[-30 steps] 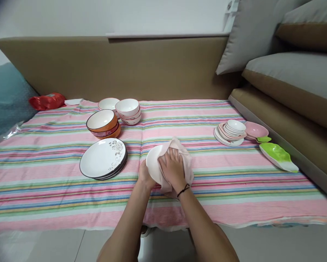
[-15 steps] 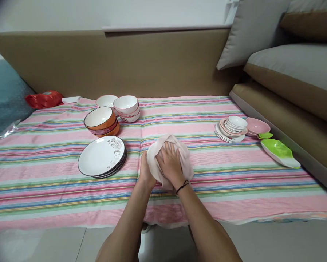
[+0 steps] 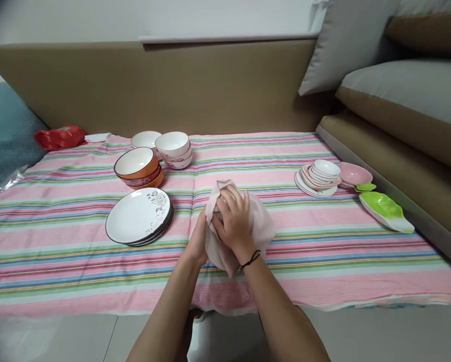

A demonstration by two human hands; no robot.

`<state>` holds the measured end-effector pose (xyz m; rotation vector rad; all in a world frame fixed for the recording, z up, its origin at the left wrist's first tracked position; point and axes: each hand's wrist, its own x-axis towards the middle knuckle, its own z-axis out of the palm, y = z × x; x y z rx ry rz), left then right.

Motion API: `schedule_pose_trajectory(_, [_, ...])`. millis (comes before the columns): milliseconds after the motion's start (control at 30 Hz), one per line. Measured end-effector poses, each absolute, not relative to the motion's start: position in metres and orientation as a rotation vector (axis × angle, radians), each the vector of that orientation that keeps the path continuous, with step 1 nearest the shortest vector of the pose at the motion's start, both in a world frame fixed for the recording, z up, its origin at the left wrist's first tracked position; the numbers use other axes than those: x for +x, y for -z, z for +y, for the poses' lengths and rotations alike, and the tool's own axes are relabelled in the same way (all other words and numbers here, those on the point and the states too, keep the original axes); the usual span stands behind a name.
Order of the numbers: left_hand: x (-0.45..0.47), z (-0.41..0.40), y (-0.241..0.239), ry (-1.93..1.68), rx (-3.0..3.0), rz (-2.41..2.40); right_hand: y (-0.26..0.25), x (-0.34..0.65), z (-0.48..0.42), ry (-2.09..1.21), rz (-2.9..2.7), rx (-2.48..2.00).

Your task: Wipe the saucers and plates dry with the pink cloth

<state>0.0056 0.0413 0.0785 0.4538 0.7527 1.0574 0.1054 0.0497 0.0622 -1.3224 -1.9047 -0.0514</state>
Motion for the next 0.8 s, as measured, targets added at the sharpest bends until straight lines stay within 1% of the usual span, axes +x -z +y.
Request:
schedule_pose_trajectory(167, [0.000, 0.033, -0.077, -0.977, 0.650, 0.819, -0.069, 0.127, 0.049, 0.246, -1.807, -1.414])
schedule_pose_trajectory(267, [-0.003, 0.031, -0.078, -0.969, 0.647, 0.812, -0.066, 0.135, 0.050, 0.254, -1.682, -1.480])
schedule_pose_trajectory(400, [-0.007, 0.031, -0.080, -1.013, 0.538, 0.848, -0.065, 0.141, 0.054, 0.135, -1.502, -1.587])
schedule_pose_trajectory(567, [-0.015, 0.035, -0.079, -1.127, 0.384, 0.878, -0.065, 0.146, 0.052, -0.063, -1.405, -1.640])
schedule_pose_trajectory(700, [-0.021, 0.041, -0.085, -1.255, 0.259, 0.785, -0.063, 0.141, 0.046, -0.275, -1.338, -1.629])
schedule_pose_trajectory(800, [-0.023, 0.045, -0.090, -1.328, 0.245, 0.743, -0.061, 0.139, 0.045, -0.360, -1.320, -1.627])
